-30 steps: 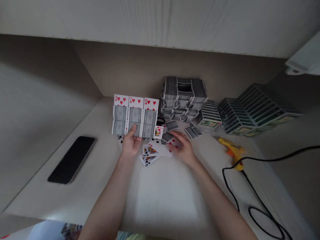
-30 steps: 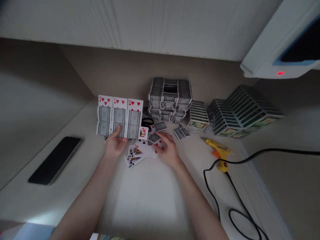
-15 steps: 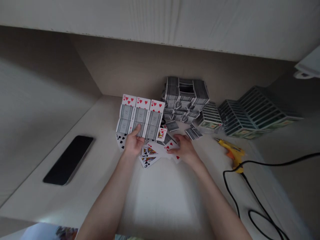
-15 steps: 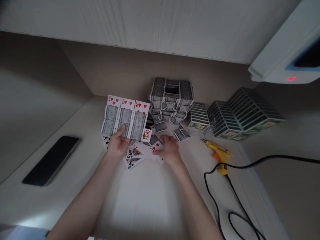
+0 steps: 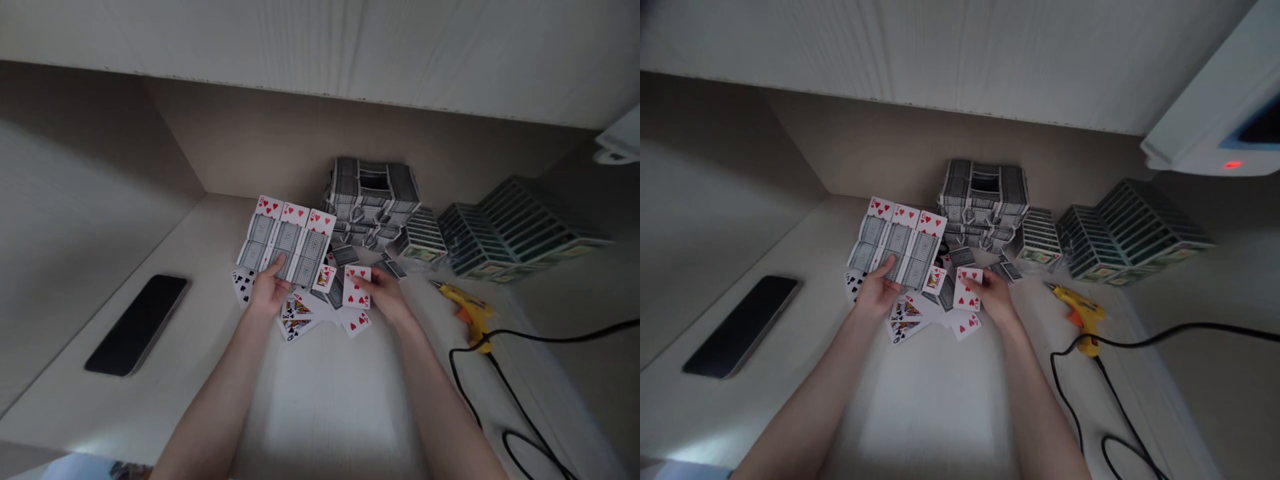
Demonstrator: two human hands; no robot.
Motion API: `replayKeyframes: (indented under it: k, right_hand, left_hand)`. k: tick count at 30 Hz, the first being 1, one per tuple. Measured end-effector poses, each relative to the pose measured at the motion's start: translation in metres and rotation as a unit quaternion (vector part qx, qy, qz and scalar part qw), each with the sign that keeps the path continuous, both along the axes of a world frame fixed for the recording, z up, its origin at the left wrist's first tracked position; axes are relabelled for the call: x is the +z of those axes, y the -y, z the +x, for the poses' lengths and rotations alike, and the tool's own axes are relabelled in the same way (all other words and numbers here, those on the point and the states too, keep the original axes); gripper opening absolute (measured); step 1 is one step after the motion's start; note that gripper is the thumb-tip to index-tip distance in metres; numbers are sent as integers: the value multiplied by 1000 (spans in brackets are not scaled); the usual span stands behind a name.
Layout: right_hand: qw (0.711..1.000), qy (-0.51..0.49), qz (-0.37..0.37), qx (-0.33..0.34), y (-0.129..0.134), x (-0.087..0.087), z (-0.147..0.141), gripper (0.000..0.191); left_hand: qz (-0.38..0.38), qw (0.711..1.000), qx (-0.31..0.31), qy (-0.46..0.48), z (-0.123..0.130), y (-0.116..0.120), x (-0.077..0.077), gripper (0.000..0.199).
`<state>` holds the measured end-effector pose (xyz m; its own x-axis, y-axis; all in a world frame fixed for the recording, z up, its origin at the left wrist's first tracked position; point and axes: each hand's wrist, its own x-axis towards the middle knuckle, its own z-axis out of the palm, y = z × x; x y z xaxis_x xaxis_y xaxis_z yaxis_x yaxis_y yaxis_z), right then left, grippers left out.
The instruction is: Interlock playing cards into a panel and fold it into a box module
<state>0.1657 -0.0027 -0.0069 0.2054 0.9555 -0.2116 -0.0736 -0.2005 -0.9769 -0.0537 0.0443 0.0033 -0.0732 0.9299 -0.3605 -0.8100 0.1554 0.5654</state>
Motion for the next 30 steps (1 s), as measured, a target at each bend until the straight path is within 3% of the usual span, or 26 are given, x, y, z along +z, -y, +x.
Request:
replayKeyframes:
  k: [4, 8, 15, 22, 30]
  right_hand:
    - [987, -159, 23, -13, 0, 2, 5, 29]
    - [965, -258, 26, 28, -5, 1, 1, 31]
    - [958, -279, 34, 53, -8, -3, -19, 30]
    - [960, -278, 38, 3, -10, -4, -19, 31]
    - [970, -238, 30, 33, -9, -1, -24, 31]
  left_hand:
    - [6, 1000, -7, -5, 0, 0, -1, 31]
    - [2, 1000, -10, -9, 1, 1, 1, 31]
    - [12, 1000, -9, -22, 3, 2, 0, 36]
    - [11, 999, -13, -33, 4, 2, -1, 38]
    - [0, 999, -11, -33, 4, 2, 1, 31]
